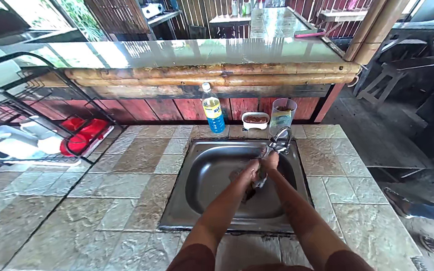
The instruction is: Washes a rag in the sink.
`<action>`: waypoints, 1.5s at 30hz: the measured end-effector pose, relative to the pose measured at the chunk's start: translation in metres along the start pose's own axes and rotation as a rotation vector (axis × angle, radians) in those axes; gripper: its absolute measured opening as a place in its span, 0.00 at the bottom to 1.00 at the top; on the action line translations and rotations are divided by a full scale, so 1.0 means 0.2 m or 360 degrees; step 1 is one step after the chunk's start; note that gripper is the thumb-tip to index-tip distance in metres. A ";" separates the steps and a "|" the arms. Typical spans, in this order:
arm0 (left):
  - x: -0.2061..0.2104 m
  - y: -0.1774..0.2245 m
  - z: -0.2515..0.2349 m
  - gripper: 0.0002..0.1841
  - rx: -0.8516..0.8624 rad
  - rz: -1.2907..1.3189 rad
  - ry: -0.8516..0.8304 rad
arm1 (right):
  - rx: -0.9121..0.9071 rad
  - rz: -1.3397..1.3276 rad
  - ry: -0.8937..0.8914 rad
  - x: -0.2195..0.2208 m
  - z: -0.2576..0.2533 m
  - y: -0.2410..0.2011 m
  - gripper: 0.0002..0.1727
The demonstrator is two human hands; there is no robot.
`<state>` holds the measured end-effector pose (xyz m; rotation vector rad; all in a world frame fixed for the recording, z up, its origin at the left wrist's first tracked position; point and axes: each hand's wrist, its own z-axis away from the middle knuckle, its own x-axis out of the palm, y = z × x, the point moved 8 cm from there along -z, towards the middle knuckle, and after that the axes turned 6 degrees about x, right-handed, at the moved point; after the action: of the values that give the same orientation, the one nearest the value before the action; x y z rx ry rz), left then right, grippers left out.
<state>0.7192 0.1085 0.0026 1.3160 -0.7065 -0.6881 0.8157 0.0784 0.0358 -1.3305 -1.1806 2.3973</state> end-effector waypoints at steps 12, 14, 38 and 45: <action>-0.03 -0.04 0.07 0.28 -0.0655 -0.0363 -0.0219 | -0.0034 -0.0287 -0.0318 0.13 -0.10 0.12 0.23; -0.06 0.07 0.04 0.27 -0.0490 -0.0733 -0.0407 | -0.0179 -0.0901 -0.0530 0.20 -0.06 0.11 0.25; -0.04 0.04 0.15 0.36 -0.0522 0.0896 0.0120 | -0.0880 0.0196 -0.0560 0.10 0.18 -0.15 0.33; -0.11 -0.06 0.19 0.19 -0.0407 0.1092 0.0245 | -0.0898 -0.0510 -0.1252 0.07 0.54 -0.13 0.25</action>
<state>0.6742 0.1014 -0.0065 0.8017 -0.8475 -0.1111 0.7177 0.0418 0.0756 -0.1556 -2.1756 2.4718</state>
